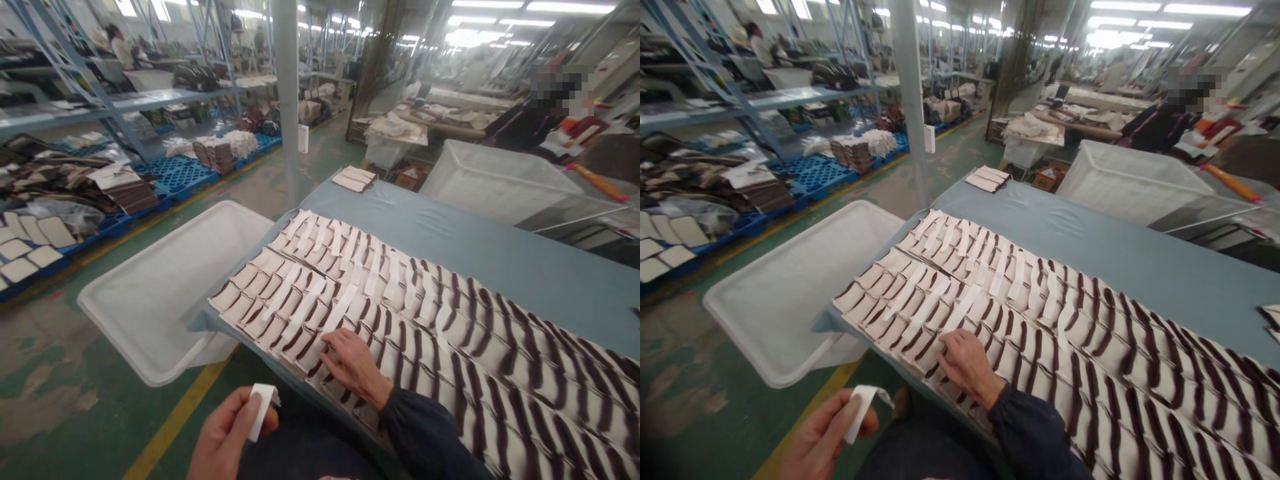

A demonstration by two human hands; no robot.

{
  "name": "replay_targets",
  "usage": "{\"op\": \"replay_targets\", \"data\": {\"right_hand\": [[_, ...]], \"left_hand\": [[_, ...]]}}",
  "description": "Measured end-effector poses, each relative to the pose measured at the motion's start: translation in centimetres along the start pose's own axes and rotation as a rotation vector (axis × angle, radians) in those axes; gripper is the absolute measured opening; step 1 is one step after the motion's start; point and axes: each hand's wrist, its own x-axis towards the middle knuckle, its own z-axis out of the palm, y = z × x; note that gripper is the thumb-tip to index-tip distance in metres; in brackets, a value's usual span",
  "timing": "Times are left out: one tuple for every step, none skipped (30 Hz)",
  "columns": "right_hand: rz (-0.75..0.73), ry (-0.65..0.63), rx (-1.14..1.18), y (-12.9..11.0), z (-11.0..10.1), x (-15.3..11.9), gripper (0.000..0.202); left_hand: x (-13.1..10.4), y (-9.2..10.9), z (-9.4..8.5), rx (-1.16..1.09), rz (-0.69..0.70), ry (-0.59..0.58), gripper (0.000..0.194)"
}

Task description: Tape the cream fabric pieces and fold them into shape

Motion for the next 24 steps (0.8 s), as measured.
{"op": "replay_targets", "data": {"right_hand": [[0.003, 0.006, 0.004, -0.3, -0.4, -0.3, 0.017], [0.012, 0.022, 0.015, -0.7, -0.9, -0.6, 0.020], [0.025, 0.045, 0.033, -1.2, -1.5, -0.8, 0.022], [0.041, 0.080, 0.059, -2.0, -2.2, -0.9, 0.022], [0.050, 0.117, 0.094, -3.0, -2.9, -0.9, 0.022], [0.050, 0.147, 0.130, -4.1, -3.5, -0.7, 0.022], [0.035, 0.155, 0.168, -5.5, -4.1, -0.5, 0.024], [0.002, 0.139, 0.209, -6.9, -4.7, -0.3, 0.026], [-0.046, 0.122, 0.254, -8.3, -5.1, 0.1, 0.027], [-0.097, 0.099, 0.297, -9.8, -5.4, 0.4, 0.029], [-0.137, 0.075, 0.332, -11.0, -5.5, 0.8, 0.030], [-0.166, 0.059, 0.349, -12.1, -5.4, 1.1, 0.030], [-0.186, 0.044, 0.350, -13.0, -5.2, 1.3, 0.030], [-0.192, 0.033, 0.341, -13.6, -4.9, 1.5, 0.029], [-0.188, 0.027, 0.323, -13.9, -4.5, 1.5, 0.028], [-0.180, 0.023, 0.304, -14.1, -4.0, 1.5, 0.027], [-0.167, 0.023, 0.289, -14.1, -3.6, 1.4, 0.027], [-0.153, 0.025, 0.282, -14.1, -3.3, 1.2, 0.026], [-0.138, 0.029, 0.281, -14.0, -3.0, 1.0, 0.025], [-0.125, 0.030, 0.283, -13.9, -2.8, 0.8, 0.025], [-0.116, 0.031, 0.287, -13.9, -2.6, 0.6, 0.024], [-0.108, 0.033, 0.291, -13.9, -2.5, 0.5, 0.024], [-0.101, 0.035, 0.293, -14.0, -2.4, 0.4, 0.024], [-0.097, 0.041, 0.295, -14.1, -2.3, 0.3, 0.023]], "left_hand": [[0.1, 0.0, 0.1, -0.039, -0.023, -0.003, 0.051], [0.2, 0.0, 0.1, -0.083, -0.050, -0.012, 0.049], [0.4, -0.1, 0.1, -0.129, -0.077, -0.027, 0.049], [0.5, -0.1, 0.0, -0.168, -0.099, -0.051, 0.048], [0.7, -0.3, -0.1, -0.200, -0.110, -0.091, 0.048], [0.8, -0.4, -0.2, -0.226, -0.111, -0.129, 0.046], [0.9, -0.5, -0.3, -0.246, -0.107, -0.163, 0.045], [1.0, -0.6, -0.3, -0.267, -0.105, -0.195, 0.043], [1.1, -0.7, -0.4, -0.287, -0.102, -0.219, 0.042], [1.1, -0.7, -0.5, -0.303, -0.098, -0.240, 0.041], [1.1, -0.8, -0.5, -0.317, -0.090, -0.258, 0.040], [1.1, -0.8, -0.6, -0.326, -0.079, -0.272, 0.040], [1.1, -0.8, -0.7, -0.333, -0.067, -0.285, 0.039], [1.0, -0.7, -0.8, -0.335, -0.057, -0.297, 0.039], [1.0, -0.7, -0.9, -0.335, -0.053, -0.312, 0.039], [0.9, -0.6, -1.0, -0.336, -0.054, -0.325, 0.039], [0.8, -0.5, -1.2, -0.337, -0.061, -0.339, 0.040], [0.7, -0.4, -1.3, -0.341, -0.070, -0.356, 0.041], [0.6, -0.3, -1.4, -0.345, -0.077, -0.375, 0.041], [0.5, -0.2, -1.6, -0.348, -0.080, -0.394, 0.041], [0.5, -0.2, -1.7, -0.351, -0.081, -0.413, 0.041], [0.5, -0.2, -1.8, -0.350, -0.080, -0.429, 0.040], [0.6, -0.3, -1.9, -0.345, -0.079, -0.437, 0.040], [0.7, -0.4, -1.9, -0.338, -0.079, -0.437, 0.039]]}}
